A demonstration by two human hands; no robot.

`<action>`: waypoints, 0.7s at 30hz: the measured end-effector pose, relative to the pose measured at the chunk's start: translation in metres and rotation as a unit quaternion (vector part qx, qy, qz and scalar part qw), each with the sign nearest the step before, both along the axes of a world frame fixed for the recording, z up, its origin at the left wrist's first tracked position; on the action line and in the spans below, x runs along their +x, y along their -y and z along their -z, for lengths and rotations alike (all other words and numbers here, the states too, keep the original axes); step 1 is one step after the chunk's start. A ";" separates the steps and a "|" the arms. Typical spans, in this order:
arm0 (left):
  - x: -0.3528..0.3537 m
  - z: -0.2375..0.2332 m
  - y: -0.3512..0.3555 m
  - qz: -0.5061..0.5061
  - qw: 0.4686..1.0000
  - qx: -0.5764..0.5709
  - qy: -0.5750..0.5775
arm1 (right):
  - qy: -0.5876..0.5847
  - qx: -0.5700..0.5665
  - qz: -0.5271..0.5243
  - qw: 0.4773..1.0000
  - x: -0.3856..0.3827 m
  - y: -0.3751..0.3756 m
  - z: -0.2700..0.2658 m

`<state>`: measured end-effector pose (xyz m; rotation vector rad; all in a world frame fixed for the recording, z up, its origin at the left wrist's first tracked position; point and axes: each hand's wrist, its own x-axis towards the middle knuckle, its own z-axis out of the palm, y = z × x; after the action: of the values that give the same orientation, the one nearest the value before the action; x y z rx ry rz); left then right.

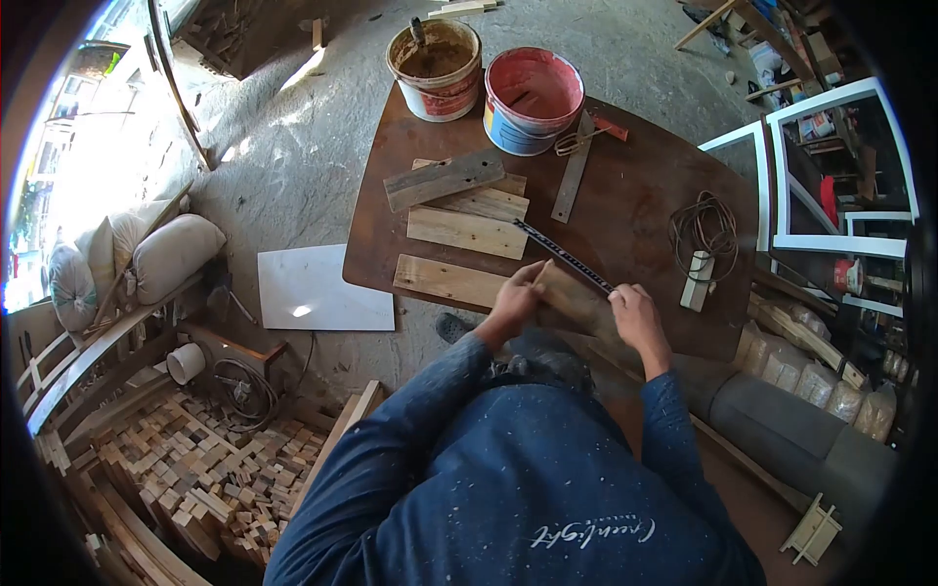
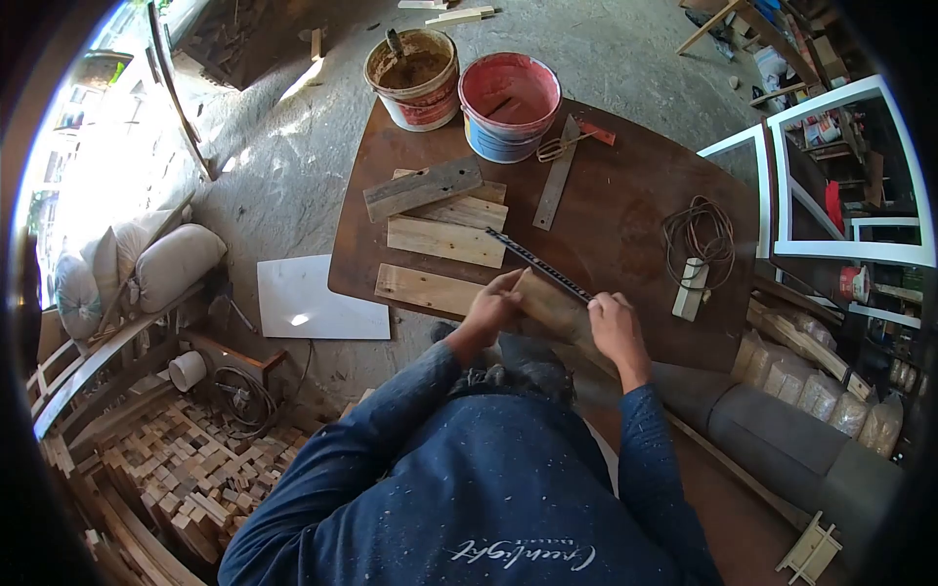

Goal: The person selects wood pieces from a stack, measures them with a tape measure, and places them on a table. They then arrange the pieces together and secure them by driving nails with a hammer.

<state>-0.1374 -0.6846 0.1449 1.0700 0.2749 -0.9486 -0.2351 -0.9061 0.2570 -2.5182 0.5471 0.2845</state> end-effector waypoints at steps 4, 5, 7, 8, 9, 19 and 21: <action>0.005 0.036 0.068 -0.008 0.995 0.027 0.100 | 0.004 -0.059 0.023 0.998 -0.020 0.031 0.021; 0.011 0.036 0.074 0.017 0.990 0.061 0.125 | 0.001 -0.057 0.037 0.998 -0.024 0.036 0.024; 0.021 0.033 0.086 0.066 0.974 0.131 0.173 | -0.001 -0.050 0.055 0.997 -0.030 0.043 0.031; 0.024 0.030 0.089 0.065 0.973 0.148 0.163 | -0.001 -0.044 0.059 0.997 -0.033 0.046 0.035; 0.026 0.027 0.090 0.062 0.972 0.166 0.153 | 0.000 -0.039 0.061 0.997 -0.034 0.048 0.038; 0.093 -0.007 -0.043 0.278 0.441 0.551 0.652 | 0.040 0.012 0.023 0.999 -0.011 0.038 0.041; 0.116 -0.015 -0.068 0.297 0.402 0.518 0.695 | 0.051 -0.004 0.022 0.998 -0.001 0.030 0.041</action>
<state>-0.0214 -0.6170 0.1603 2.8839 -1.2163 0.0281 -0.2360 -0.9362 0.2164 -2.5081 0.5635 0.1371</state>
